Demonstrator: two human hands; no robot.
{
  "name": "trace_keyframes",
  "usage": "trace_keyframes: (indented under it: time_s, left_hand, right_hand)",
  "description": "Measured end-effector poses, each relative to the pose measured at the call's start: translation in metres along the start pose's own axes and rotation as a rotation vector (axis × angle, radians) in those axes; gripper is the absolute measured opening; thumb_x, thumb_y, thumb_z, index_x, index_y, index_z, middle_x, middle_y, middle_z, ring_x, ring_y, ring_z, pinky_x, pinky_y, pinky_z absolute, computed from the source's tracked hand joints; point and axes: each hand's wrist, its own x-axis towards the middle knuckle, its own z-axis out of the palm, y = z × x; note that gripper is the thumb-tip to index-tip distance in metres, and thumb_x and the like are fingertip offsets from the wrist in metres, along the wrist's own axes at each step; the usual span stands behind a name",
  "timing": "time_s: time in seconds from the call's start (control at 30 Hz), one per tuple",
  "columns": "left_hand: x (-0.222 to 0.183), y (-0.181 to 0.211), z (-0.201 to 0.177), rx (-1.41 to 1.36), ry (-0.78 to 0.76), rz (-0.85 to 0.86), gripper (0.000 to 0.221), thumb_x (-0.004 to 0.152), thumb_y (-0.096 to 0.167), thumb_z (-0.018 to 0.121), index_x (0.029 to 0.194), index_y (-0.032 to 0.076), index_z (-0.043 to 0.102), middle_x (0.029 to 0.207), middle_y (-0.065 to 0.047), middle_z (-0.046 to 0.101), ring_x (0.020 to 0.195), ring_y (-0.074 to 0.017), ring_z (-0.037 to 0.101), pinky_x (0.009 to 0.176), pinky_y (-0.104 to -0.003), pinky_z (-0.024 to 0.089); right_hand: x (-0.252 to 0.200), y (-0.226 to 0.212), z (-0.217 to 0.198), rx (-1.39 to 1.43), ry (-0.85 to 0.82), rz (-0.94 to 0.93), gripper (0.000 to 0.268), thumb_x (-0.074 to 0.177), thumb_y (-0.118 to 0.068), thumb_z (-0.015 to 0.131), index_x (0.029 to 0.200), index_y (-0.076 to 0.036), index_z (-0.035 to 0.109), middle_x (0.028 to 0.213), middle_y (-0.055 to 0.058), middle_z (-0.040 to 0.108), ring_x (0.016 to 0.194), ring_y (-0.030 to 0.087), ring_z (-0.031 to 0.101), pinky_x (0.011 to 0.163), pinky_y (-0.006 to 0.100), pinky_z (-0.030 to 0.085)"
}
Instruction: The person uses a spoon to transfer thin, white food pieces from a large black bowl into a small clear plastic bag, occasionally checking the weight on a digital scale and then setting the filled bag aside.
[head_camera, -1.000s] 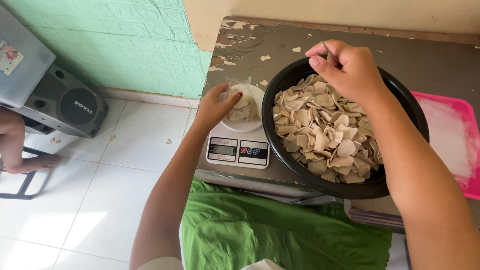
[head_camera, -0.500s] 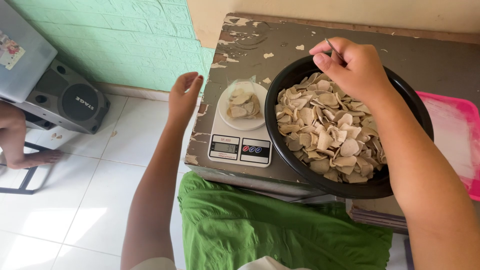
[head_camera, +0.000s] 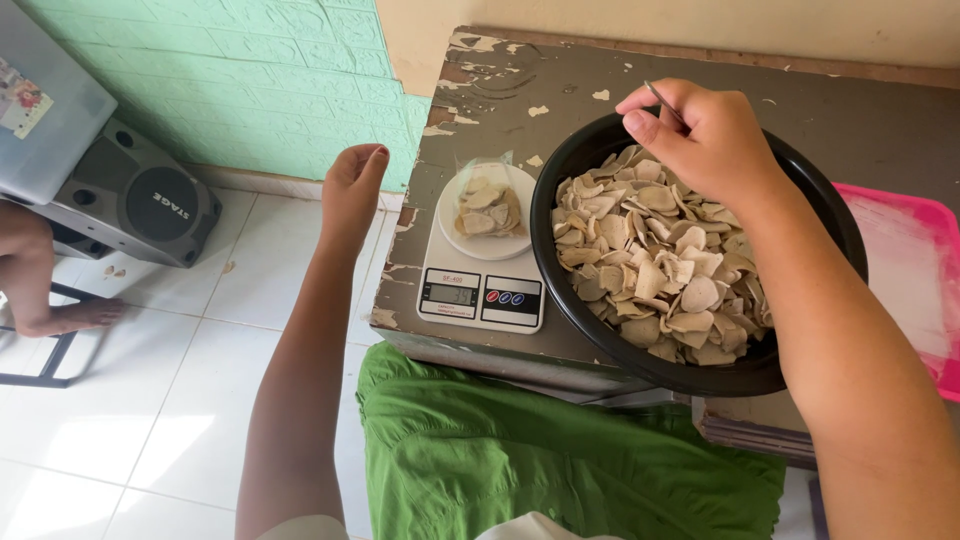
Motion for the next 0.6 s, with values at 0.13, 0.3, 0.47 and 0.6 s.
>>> trace_keyframes:
  time_s: [0.13, 0.3, 0.47, 0.6]
  left_hand:
    - [0.005, -0.011, 0.018, -0.016, -0.028, 0.003, 0.04, 0.094, 0.04, 0.058, 0.121, 0.012, 0.068, 0.118, 0.0, 0.073, 0.112, -0.0136, 0.066, 0.099, -0.032, 0.052]
    - [0.004, 0.009, 0.05, 0.304, -0.223, -0.086, 0.069, 0.088, 0.061, 0.046, 0.128, 0.009, 0.067, 0.124, -0.007, 0.073, 0.115, -0.0237, 0.065, 0.093, -0.043, 0.05]
    - [0.041, -0.05, 0.083, 0.39, -0.155, 0.076, 0.059, 0.093, 0.061, 0.065, 0.118, 0.009, 0.076, 0.108, -0.013, 0.076, 0.108, -0.0344, 0.07, 0.097, -0.048, 0.054]
    - [0.027, -0.033, 0.084, 0.388, -0.175, 0.089, 0.047, 0.093, 0.046, 0.068, 0.115, 0.006, 0.077, 0.106, -0.016, 0.075, 0.105, -0.0377, 0.071, 0.094, -0.05, 0.055]
  right_hand:
    - [0.0, -0.002, 0.001, 0.013, 0.002, -0.012, 0.029, 0.112, -0.033, 0.058, 0.127, -0.012, 0.071, 0.062, -0.005, 0.048, 0.063, 0.009, 0.052, 0.071, 0.028, 0.042]
    - [0.002, -0.004, 0.0, -0.03, -0.03, 0.022, 0.035, 0.11, -0.035, 0.056, 0.129, -0.01, 0.071, 0.063, -0.003, 0.051, 0.059, 0.012, 0.053, 0.063, 0.029, 0.043]
    - [-0.004, 0.011, 0.01, -0.001, 0.109, -0.029, 0.021, 0.102, -0.026, 0.072, 0.119, -0.014, 0.074, 0.062, 0.009, 0.059, 0.058, 0.028, 0.058, 0.062, 0.037, 0.046]
    - [-0.002, 0.008, 0.006, -0.022, 0.124, 0.029, 0.019, 0.104, -0.027, 0.068, 0.119, -0.017, 0.074, 0.062, 0.006, 0.059, 0.059, 0.024, 0.059, 0.064, 0.036, 0.049]
